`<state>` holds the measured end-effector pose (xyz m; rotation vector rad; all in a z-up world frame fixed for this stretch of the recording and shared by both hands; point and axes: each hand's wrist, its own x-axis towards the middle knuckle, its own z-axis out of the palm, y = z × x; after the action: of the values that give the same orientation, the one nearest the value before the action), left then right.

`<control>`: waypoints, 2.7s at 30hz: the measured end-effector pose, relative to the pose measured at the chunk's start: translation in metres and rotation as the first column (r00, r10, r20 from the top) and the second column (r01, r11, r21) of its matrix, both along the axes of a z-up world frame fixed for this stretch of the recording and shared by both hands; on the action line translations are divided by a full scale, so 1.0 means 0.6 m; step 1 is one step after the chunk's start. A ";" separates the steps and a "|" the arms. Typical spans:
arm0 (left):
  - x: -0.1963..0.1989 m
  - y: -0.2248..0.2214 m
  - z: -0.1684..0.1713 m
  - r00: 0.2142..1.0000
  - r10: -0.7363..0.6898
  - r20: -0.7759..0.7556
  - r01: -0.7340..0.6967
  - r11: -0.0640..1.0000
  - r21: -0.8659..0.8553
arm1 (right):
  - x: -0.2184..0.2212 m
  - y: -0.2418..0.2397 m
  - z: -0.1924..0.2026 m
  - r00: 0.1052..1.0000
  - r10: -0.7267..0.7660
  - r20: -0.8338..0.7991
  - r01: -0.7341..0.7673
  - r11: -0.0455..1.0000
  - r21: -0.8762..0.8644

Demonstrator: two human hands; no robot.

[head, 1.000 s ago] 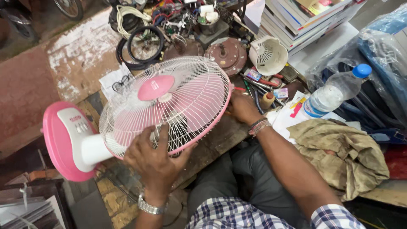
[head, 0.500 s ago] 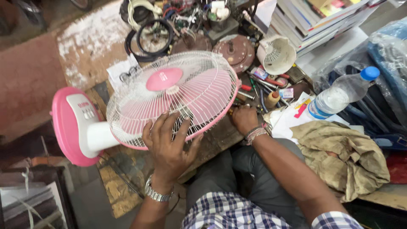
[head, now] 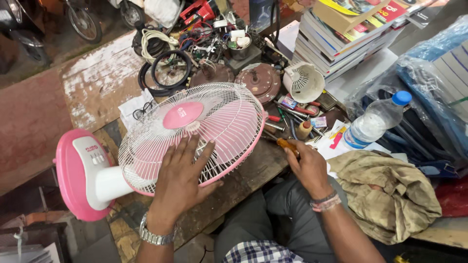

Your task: The person disassembles a pink and white table fan by removing the front grille, unscrewing the blade hub, detaching the fan blades, and then removing the rear grille and motor housing. The components are placed on the workbench.

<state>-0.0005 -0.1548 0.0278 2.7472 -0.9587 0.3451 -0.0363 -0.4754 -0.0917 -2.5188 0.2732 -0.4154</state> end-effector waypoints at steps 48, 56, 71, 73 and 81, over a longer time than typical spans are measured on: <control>0.007 -0.005 0.004 0.982 0.143 -0.126 -0.139 0.989 0.040 | -0.144 0.014 0.171 0.885 0.095 0.455 -0.075 0.995 -0.062; 0.005 0.001 0.002 0.990 0.098 -0.097 -0.099 0.995 -0.002 | -0.137 0.118 0.195 0.874 0.380 0.303 -0.265 0.895 -0.359; 0.001 0.000 0.001 0.997 0.075 -0.032 -0.077 0.995 -0.056 | -0.117 0.116 0.198 0.956 0.227 0.184 -0.176 0.951 -0.254; 0.003 -0.002 0.005 0.992 0.099 -0.076 -0.100 0.995 -0.015 | -0.109 0.115 0.192 0.926 0.268 0.265 -0.190 0.939 -0.287; 0.007 0.000 -0.001 0.989 0.115 -0.093 -0.116 0.993 0.000 | -0.038 0.081 0.133 0.503 0.649 0.570 -0.492 0.758 -0.428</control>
<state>0.0035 -0.1546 0.0271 2.7931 -0.7771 0.2349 -0.0589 -0.4268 -0.0119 -2.2400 -0.9500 -1.0989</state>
